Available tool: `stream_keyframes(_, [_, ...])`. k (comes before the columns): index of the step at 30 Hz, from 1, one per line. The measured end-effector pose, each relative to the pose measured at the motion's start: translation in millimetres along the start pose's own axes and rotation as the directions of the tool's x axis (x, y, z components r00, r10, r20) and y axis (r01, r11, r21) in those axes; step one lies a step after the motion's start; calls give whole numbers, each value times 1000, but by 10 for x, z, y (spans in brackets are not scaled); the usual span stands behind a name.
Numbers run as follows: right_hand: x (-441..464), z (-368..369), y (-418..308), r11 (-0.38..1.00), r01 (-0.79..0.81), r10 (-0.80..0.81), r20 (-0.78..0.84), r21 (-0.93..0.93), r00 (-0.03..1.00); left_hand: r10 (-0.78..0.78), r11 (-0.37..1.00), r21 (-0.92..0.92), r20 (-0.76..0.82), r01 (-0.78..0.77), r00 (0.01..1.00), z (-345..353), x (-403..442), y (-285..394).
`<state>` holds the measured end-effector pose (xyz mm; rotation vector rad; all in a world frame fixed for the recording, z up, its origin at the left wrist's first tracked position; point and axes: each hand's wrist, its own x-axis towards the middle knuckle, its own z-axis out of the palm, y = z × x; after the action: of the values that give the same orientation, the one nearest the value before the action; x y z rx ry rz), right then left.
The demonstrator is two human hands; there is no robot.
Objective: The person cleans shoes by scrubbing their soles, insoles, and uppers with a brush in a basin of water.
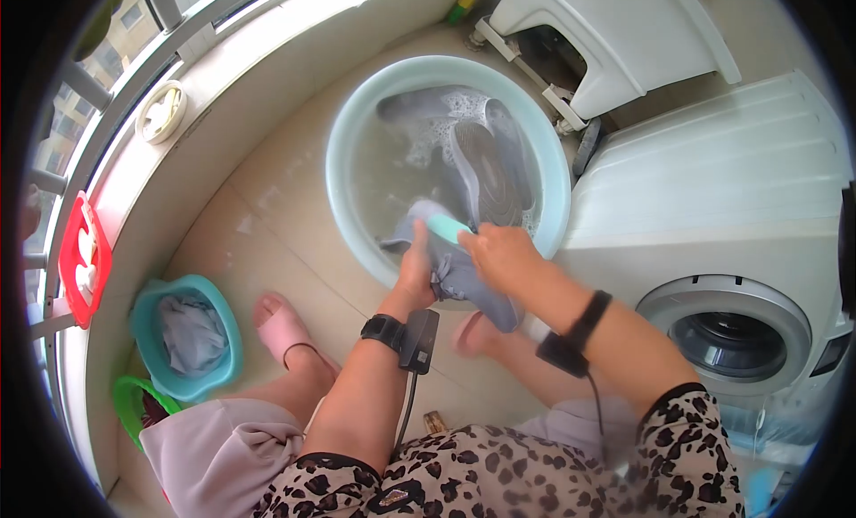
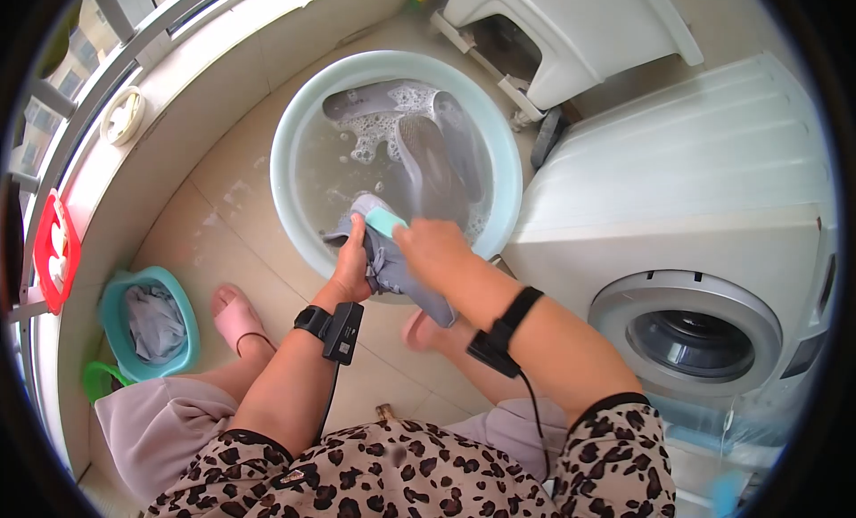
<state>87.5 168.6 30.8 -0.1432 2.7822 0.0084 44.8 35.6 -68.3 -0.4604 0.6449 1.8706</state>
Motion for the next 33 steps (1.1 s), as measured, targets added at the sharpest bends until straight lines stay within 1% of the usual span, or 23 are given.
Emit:
stream_keyframes(1, [198, 34, 12, 1000, 20, -19, 39, -14, 999, 27, 1000, -11, 12, -27, 1000, -12, 14, -7])
stream_keyframes(4, [139, -23, 49, 1000, 0, -1, 79, 14, 997, 17, 999, -28, -27, -17, 999, -36, 51, -26])
stream_keyframes(6, [-367, -339, 3, 999, -14, 11, 76, 33, 997, -7, 1000, -25, -78, 5, 997, -14, 71, -22])
stream_keyframes(7, [-543, -507, -13, 999, -27, 24, 124, 27, 992, -19, 1000, -21, -99, 17, 995, 21, 75, -16])
stream_keyframes(9, [-767, -722, -34, 998, -55, 50, 211, 19, 976, -77, 996, 46, -102, 82, 992, 92, 31, -7])
stream_keyframes(10, [-725, -648, -33, 999, -43, 39, 179, 20, 983, -104, 990, 86, -105, 113, 989, 113, 13, -1])
stream_keyframes(12, [-451, -319, -18, 1000, -15, 13, 106, 19, 994, -88, 992, 92, -55, 92, 995, 97, -13, -42])
stream_keyframes(14, [11, 46, 60, 998, 3, -6, 41, 59, 999, -58, 996, 64, -30, 59, 998, 55, 16, -67])
stream_keyframes(15, [154, 72, 26, 996, 16, -17, 11, 83, 1000, -42, 998, 36, -32, 43, 999, 78, -1, -44])
stream_keyframes(16, [158, 82, 4, 997, 17, -20, 40, 78, 999, -32, 999, 11, -36, 33, 999, 95, -25, -30])
stream_keyframes(17, [136, 78, 0, 997, 16, -21, 71, 70, 997, -20, 1000, -8, -108, 19, 994, 119, -54, -35])
stream_keyframes(18, [97, -2, -17, 998, 15, -21, 107, 56, 994, -30, 1000, 9, -73, 30, 997, 79, -40, -37])
stream_keyframes(20, [-271, -290, -31, 997, -64, 58, 102, 51, 993, -45, 998, 40, 6, 45, 999, -11, 14, -34])
stream_keyframes(21, [-454, -381, -9, 993, -102, 97, 93, 50, 991, -57, 995, 81, 60, 52, 997, 57, -81, 56])
stream_keyframes(24, [-783, -452, 124, 921, -144, 184, -79, 361, 980, 92, 960, 255, 117, -119, 989, 97, -82, -13])
stream_keyframes(25, [-845, -429, 74, 917, -103, 164, -129, 386, 978, 95, 964, 232, 154, -129, 983, 117, -117, -9])
stream_keyframes(27, [-874, -346, -24, 905, -6, 118, -237, 424, 964, 48, 911, 396, 172, -114, 984, 137, -194, 31])
stream_keyframes(29, [-627, -126, -155, 918, 16, 116, -306, 396, 945, 7, 829, 548, 197, -116, 980, 219, -335, 56])
stream_keyframes(30, [-485, -57, -240, 923, 25, 116, -340, 384, 933, 62, 852, 496, 219, -165, 974, 201, -313, -66])
stream_keyframes(33, [-103, -103, -368, 963, -51, 106, -199, 264, 974, 1, 821, 558, 212, -121, 977, 222, -415, -126])
